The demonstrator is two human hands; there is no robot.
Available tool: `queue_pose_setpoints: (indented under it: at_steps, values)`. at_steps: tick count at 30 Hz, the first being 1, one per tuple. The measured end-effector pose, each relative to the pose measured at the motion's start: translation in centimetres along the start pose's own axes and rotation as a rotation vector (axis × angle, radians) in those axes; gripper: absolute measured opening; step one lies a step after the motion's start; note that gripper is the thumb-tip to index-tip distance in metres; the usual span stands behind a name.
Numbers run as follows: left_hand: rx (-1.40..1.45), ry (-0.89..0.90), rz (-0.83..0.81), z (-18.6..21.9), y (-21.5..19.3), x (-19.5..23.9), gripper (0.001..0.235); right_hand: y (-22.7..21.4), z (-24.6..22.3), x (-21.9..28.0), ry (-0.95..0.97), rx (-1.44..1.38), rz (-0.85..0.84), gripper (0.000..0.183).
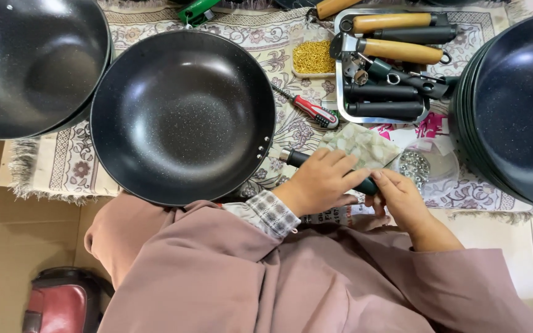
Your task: Wiping woks clean and attaching handles using a screwdriver and screws.
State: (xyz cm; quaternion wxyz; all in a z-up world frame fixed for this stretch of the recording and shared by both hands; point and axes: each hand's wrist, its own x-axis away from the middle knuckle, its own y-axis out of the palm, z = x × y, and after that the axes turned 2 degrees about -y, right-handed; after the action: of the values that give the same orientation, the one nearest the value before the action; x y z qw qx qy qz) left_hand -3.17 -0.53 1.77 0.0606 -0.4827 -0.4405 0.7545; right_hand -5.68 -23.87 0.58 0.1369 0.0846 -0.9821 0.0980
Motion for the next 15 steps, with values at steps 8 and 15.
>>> queue_pose_setpoints:
  at_steps: [8, 15]
  values:
    - [-0.087, -0.013, 0.144, 0.2, 4.5, 1.3, 0.037, -0.2, 0.4, 0.1, -0.006, -0.038, -0.006, 0.032]
    - [-0.044, -0.019, 0.011, 0.2, 2.4, 0.5, 0.057, -2.6, 2.3, 1.1, -0.276, 0.293, 0.009, 0.043]
